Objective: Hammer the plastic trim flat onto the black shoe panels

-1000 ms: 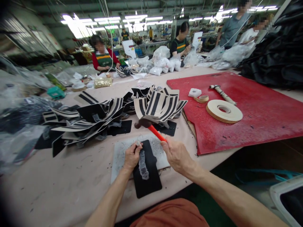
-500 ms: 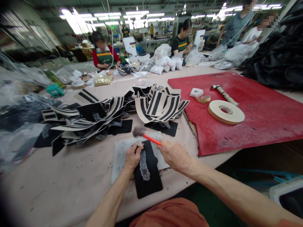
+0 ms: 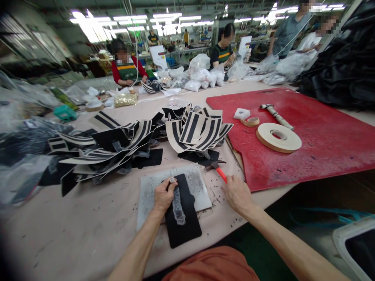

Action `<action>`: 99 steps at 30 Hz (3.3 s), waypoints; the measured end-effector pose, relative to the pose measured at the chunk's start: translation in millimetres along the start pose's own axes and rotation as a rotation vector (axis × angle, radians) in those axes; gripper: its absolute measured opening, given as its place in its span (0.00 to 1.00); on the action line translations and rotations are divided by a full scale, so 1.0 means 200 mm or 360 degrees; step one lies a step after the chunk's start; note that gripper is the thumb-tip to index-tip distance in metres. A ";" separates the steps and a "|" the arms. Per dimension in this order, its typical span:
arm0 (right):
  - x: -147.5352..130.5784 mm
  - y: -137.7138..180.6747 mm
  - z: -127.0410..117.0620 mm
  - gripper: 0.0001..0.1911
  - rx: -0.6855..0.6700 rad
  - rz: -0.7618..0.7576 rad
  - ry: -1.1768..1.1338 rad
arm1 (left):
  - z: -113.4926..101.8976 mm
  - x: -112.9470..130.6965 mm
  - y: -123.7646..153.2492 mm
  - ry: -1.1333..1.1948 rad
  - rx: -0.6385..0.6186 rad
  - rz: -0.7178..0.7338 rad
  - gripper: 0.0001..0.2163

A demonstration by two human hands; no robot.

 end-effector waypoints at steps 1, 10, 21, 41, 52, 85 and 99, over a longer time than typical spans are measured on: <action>-0.13 0.01 -0.03 0.18 0.0121 -0.0193 -0.0045 | 0.00 0.01 0.00 -0.0030 0.0008 0.0011 0.06; -1.05 0.18 0.20 0.09 -0.0117 -0.1501 -0.0278 | -0.05 -0.02 -0.02 -0.0089 0.0243 -0.0239 0.12; -1.20 0.23 0.02 0.10 0.0213 -0.1736 0.0122 | -0.40 -0.09 -0.14 0.0928 0.0984 -0.0834 0.14; -0.81 0.07 0.16 0.29 -0.0149 -0.0332 -0.0675 | -0.11 -0.07 0.01 0.0931 0.0345 -0.0599 0.15; -0.78 0.06 0.17 0.35 -0.0270 -0.0399 -0.0864 | 0.11 -0.16 -0.04 0.0689 0.0090 -0.0618 0.12; -0.11 0.04 -0.06 0.14 -0.0317 0.0271 -0.1291 | 0.17 0.02 -0.05 0.0101 -0.0130 -0.0035 0.07; -0.48 -0.01 -0.79 0.18 0.0869 -0.0451 -0.0340 | 0.17 0.01 -0.05 0.0085 -0.0117 -0.0019 0.07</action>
Point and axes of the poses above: each hand's wrist, its own y-axis away from the middle knuckle, its own z-axis out of the palm, x = y × z, the point moved 9 cm from there along -y, towards the middle knuckle, and after that the axes turned 2 degrees about -z, right-handed, at the moved point
